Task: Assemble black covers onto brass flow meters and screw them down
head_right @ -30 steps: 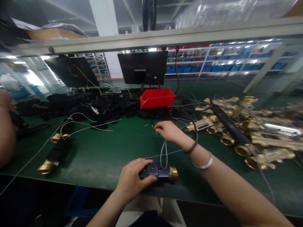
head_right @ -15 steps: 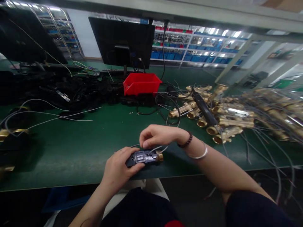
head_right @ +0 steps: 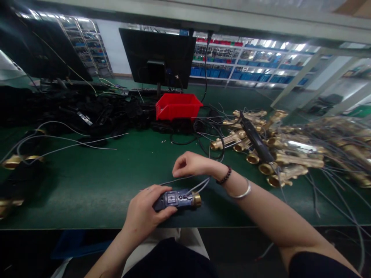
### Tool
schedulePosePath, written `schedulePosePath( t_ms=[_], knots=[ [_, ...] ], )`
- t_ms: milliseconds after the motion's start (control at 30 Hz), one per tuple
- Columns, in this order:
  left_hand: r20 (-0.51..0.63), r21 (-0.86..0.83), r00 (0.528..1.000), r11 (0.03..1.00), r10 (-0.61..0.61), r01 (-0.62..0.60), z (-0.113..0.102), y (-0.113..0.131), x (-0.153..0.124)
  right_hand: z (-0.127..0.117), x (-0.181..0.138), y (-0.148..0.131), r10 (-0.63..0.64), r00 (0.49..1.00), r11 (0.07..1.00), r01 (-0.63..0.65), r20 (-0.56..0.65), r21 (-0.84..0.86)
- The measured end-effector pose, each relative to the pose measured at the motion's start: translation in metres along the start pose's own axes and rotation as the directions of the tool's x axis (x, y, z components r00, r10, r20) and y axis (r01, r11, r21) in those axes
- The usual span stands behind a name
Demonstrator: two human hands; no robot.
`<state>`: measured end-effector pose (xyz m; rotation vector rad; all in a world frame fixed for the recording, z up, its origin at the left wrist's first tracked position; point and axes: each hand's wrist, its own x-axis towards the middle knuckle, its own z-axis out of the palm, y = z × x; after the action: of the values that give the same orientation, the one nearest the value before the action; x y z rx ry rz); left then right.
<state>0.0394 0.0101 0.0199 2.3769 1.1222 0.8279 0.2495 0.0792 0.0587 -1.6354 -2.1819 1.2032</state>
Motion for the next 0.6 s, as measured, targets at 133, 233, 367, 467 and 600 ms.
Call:
schedulePosePath(
  t_ms=[133,233,367,467,600],
  knots=[
    [-0.009,-0.006,1.000,1.000,-0.010,0.010,0.002,-0.001,-0.001,-0.010,0.057,0.007,0.042,0.905,0.941,-0.179,-0.424,-0.288],
    [-0.029,-0.017,1.000,1.000,-0.007,0.006,0.004,-0.002,-0.002,-0.012,0.087,0.011,0.038,0.883,0.905,-0.229,-0.468,-0.359],
    [-0.019,-0.022,1.000,1.000,-0.010,0.010,0.005,-0.003,-0.003,-0.010,0.096,0.007,0.047,0.903,0.851,-0.261,-0.427,-0.456],
    [0.009,-0.026,0.999,0.999,-0.032,0.033,0.003,-0.001,-0.002,-0.009,0.091,-0.002,0.055,0.924,0.835,-0.251,-0.379,-0.491],
    [0.034,-0.032,0.998,0.998,-0.061,0.062,0.000,0.001,-0.001,-0.014,0.079,-0.016,0.035,0.942,0.873,-0.192,-0.335,-0.449]
  ],
)
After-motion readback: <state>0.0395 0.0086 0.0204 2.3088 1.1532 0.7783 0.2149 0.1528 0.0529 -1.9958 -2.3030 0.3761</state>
